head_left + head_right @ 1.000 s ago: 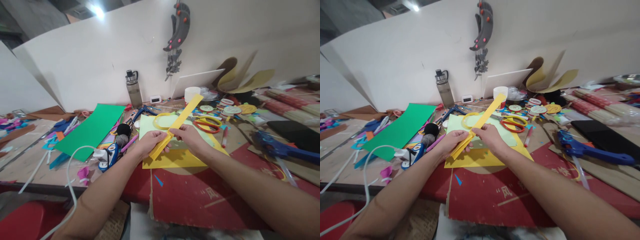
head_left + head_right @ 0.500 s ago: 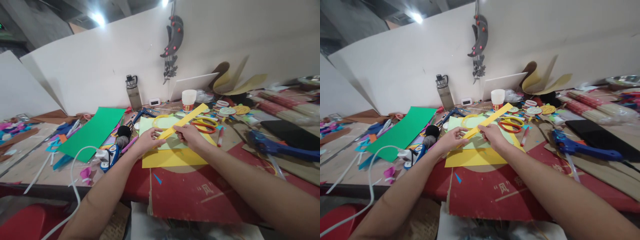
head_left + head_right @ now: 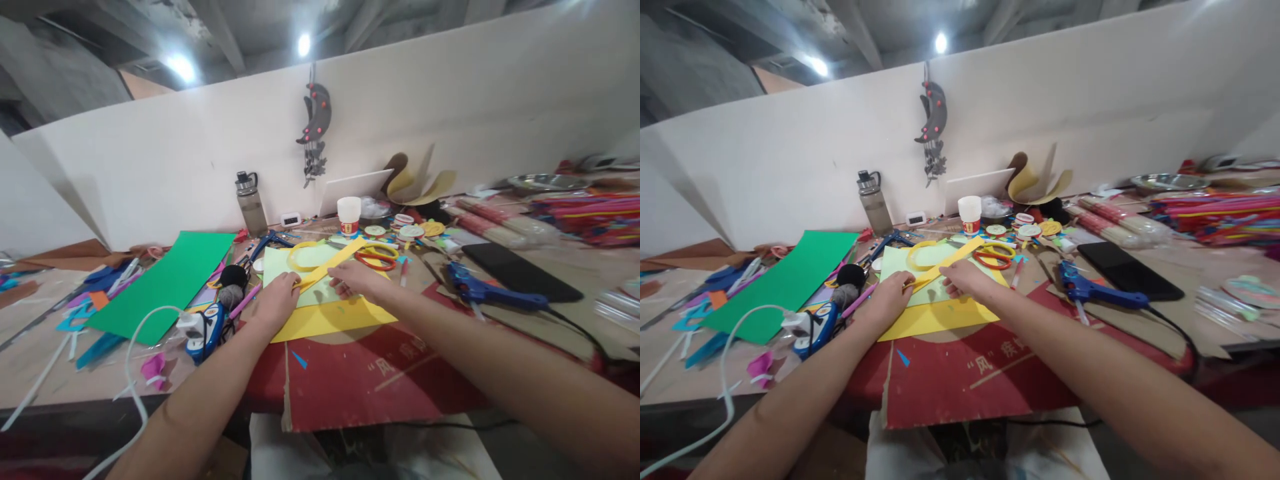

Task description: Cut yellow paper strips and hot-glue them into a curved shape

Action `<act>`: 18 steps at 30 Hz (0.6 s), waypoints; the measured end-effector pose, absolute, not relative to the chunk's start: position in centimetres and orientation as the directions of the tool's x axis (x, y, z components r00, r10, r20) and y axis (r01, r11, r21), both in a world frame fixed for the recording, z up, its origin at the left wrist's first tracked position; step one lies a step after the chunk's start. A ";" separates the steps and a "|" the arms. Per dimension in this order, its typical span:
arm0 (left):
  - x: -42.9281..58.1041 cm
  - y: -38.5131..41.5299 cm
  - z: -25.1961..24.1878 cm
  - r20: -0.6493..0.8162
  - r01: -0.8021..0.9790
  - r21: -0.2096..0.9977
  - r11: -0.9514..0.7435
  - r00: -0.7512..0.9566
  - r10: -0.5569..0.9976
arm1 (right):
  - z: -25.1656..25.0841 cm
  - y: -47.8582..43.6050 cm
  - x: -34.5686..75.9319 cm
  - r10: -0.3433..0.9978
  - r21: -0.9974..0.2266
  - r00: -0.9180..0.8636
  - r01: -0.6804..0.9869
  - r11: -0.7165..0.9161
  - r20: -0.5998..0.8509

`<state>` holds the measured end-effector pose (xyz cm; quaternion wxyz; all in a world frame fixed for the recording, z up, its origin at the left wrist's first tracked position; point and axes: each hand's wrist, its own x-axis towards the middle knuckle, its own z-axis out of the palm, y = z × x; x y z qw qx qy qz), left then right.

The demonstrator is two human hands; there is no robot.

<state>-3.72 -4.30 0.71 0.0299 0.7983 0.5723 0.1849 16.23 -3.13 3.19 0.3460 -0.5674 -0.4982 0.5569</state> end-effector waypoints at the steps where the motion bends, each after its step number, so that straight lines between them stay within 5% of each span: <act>1: -3.7 -4.4 0.8 0.268 0.908 0.244 -0.341 0.274 0.924 | 3.7 -3.6 16.7 0.962 -0.952 -0.114 0.210 -0.222 -0.249; 4: -3.6 -4.9 1.2 0.285 0.919 0.189 -0.345 0.285 0.915 | 5.6 -5.2 19.2 0.993 -0.915 -0.119 0.399 0.056 0.008; 6: -3.5 -5.2 1.5 0.283 0.926 0.161 -0.342 0.288 0.915 | 6.8 -6.6 21.9 0.962 -0.755 -0.134 0.597 0.271 0.240; 10: -3.4 -5.5 1.6 0.264 0.931 0.140 -0.338 0.294 0.918 | 7.3 -9.0 29.1 0.851 -0.383 -0.137 0.849 0.364 0.507; 15: -3.4 -5.4 1.4 0.278 0.929 0.140 -0.343 0.295 0.914 | 3.2 -10.9 37.2 0.868 0.055 -0.196 0.980 0.192 0.457; 18: -3.5 -5.4 1.4 0.284 0.923 0.161 -0.349 0.295 0.912 | 0.5 -11.4 39.2 0.916 0.107 -0.176 0.983 0.147 0.360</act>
